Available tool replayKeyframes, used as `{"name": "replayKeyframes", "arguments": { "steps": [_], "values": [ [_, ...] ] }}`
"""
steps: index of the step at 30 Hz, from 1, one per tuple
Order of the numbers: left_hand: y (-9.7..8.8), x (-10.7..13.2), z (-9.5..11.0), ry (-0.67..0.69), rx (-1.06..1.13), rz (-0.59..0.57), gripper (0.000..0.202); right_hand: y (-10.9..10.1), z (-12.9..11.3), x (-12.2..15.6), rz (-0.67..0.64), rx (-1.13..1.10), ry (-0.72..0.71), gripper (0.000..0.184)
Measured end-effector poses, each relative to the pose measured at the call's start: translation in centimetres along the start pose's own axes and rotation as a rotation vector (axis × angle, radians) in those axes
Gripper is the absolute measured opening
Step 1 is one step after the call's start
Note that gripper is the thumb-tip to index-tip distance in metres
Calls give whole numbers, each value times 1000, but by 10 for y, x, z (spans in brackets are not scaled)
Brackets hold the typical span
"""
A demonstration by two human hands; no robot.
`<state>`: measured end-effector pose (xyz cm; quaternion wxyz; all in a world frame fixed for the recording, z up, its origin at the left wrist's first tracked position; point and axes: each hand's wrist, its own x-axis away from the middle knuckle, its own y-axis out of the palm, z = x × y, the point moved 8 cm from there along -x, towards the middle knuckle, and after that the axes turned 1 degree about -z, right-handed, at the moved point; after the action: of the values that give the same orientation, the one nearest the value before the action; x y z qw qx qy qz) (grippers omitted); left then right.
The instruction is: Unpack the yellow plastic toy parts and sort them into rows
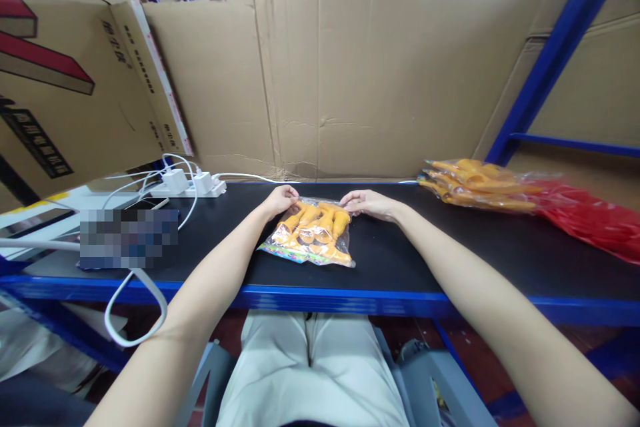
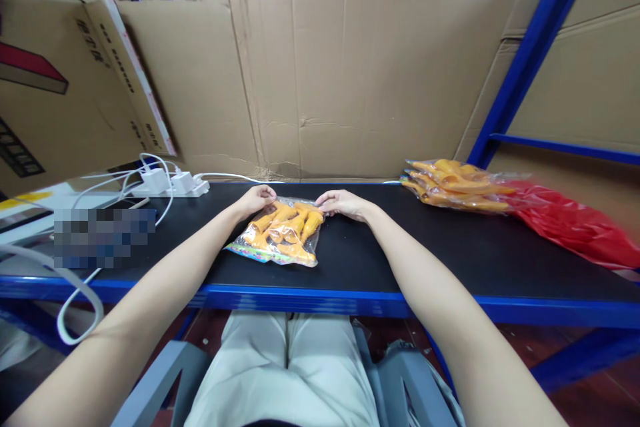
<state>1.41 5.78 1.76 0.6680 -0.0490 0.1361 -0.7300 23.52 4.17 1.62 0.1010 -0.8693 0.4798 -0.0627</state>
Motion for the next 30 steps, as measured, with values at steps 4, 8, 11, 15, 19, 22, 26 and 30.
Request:
{"name": "replayKeyframes", "arguments": {
  "steps": [4, 8, 11, 15, 19, 22, 26, 30],
  "values": [
    [1, -1, 3, 27, 82, 16, 11, 4, -3, 6, -54, 36, 59, 58],
    [5, -2, 14, 120, 117, -8, 9, 8, -8, 13, -134, 89, 85, 46],
    [8, -1, 18, 163, 153, 5, 7, 7, -10, 13, -147, 99, 72, 42],
    [15, 1, 22, 168, 199, 24, 8, 11, -7, 12, -135, 56, 94, 44],
    [20, 5, 28, 175, 184, 34, 9, 21, -9, 14, -150, 8, 128, 43],
    [19, 6, 32, 196, 142, 66, 11, 31, -11, 16, -217, -24, 129, 42],
    [19, 7, 32, 204, 120, 83, 13, 37, -8, 14, -240, -98, 147, 42],
    [17, 5, 29, 183, 149, 69, 17, 32, -1, 8, -177, -211, 168, 40]
  ]
}}
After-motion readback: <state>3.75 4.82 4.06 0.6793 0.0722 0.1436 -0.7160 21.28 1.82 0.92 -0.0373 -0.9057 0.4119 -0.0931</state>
